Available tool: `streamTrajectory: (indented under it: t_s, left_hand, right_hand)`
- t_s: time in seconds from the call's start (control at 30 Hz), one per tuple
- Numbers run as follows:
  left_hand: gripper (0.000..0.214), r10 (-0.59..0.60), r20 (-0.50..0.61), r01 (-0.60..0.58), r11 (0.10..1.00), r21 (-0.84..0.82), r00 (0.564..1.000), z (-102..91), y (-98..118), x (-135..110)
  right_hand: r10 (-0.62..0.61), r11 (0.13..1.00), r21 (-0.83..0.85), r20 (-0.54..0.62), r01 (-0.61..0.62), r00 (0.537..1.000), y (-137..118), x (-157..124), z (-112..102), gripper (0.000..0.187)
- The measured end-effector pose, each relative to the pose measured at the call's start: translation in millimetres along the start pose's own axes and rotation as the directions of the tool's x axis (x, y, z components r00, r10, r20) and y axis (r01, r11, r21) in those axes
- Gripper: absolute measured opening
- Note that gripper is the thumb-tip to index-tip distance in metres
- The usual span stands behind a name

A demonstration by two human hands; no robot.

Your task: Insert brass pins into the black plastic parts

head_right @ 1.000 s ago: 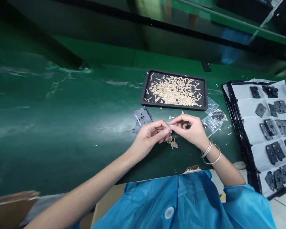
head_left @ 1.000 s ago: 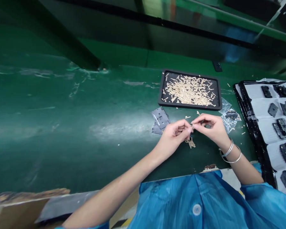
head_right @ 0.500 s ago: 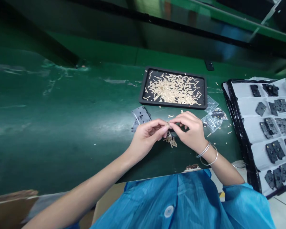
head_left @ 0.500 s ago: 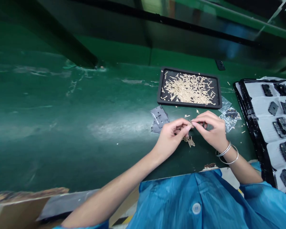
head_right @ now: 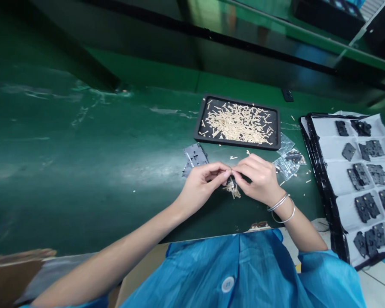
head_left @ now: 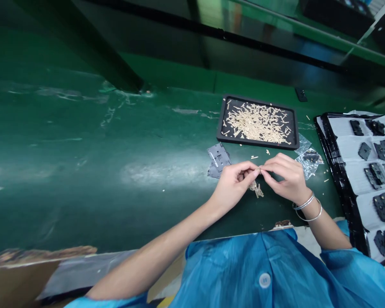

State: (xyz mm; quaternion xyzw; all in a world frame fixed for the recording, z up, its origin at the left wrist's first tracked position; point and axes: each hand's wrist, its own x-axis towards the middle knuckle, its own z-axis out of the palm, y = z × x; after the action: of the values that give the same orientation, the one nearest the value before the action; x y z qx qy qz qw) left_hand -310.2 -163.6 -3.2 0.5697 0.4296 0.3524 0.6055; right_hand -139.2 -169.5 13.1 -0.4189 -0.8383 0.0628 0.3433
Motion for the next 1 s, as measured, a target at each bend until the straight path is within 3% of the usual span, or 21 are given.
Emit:
streamTrajectory:
  t_s: [0.13, 0.33, 0.47, 0.53, 0.67, 0.77, 0.87, 1.0]
  left_hand:
    - [0.019, 0.030, -0.011, -0.030, 0.999, 0.016, 0.999, -0.1, -0.5, 0.1]
    - [0.016, 0.154, -0.034, -0.147, 0.976, 0.160, 0.987, 1.2, -0.8, -0.3]
    - [0.015, 0.115, -0.009, -0.113, 0.988, 0.109, 0.993, 2.4, 1.6, -1.1]
    - [0.016, 0.049, 0.016, -0.050, 0.999, 0.008, 0.999, 2.3, 1.8, -0.5]
    - [0.019, -0.039, 0.020, 0.043, 0.979, -0.200, 0.999, 0.1, -1.9, 4.0]
    - [0.021, -0.083, -0.010, 0.076, 0.949, -0.307, 0.996, -2.8, -4.8, 8.0]
    - [0.024, -0.104, -0.019, 0.089, 0.920, -0.383, 0.994, -5.4, -4.5, 9.2]
    - [0.027, -0.097, -0.019, 0.081, 0.910, -0.406, 0.995, -6.4, -2.8, 6.9]
  right_hand:
    - [-0.013, 1.000, 0.024, 0.043, 0.012, 0.999, 0.8, 1.6, -4.0, 0.014]
    - [-0.065, 0.989, -0.127, 0.104, 0.078, 0.992, -3.8, 0.8, -5.8, 0.019]
    - [-0.079, 0.982, -0.163, 0.107, 0.096, 0.991, -1.2, 4.3, -13.3, 0.016]
    - [-0.049, 0.981, -0.185, 0.042, 0.056, 0.998, 9.2, 13.8, -18.0, 0.014]
    - [0.120, 0.954, -0.258, -0.146, -0.154, 0.982, 42.3, 43.2, -18.1, 0.015]
    - [0.212, 0.904, -0.354, -0.117, -0.240, 0.970, 55.1, 52.6, -10.9, 0.022]
    - [0.229, 0.932, -0.281, -0.033, -0.229, 0.973, 41.4, 40.1, -3.9, 0.017]
    - [0.191, 0.980, -0.035, -0.095, -0.195, 0.977, 4.7, 13.9, 3.1, 0.014]
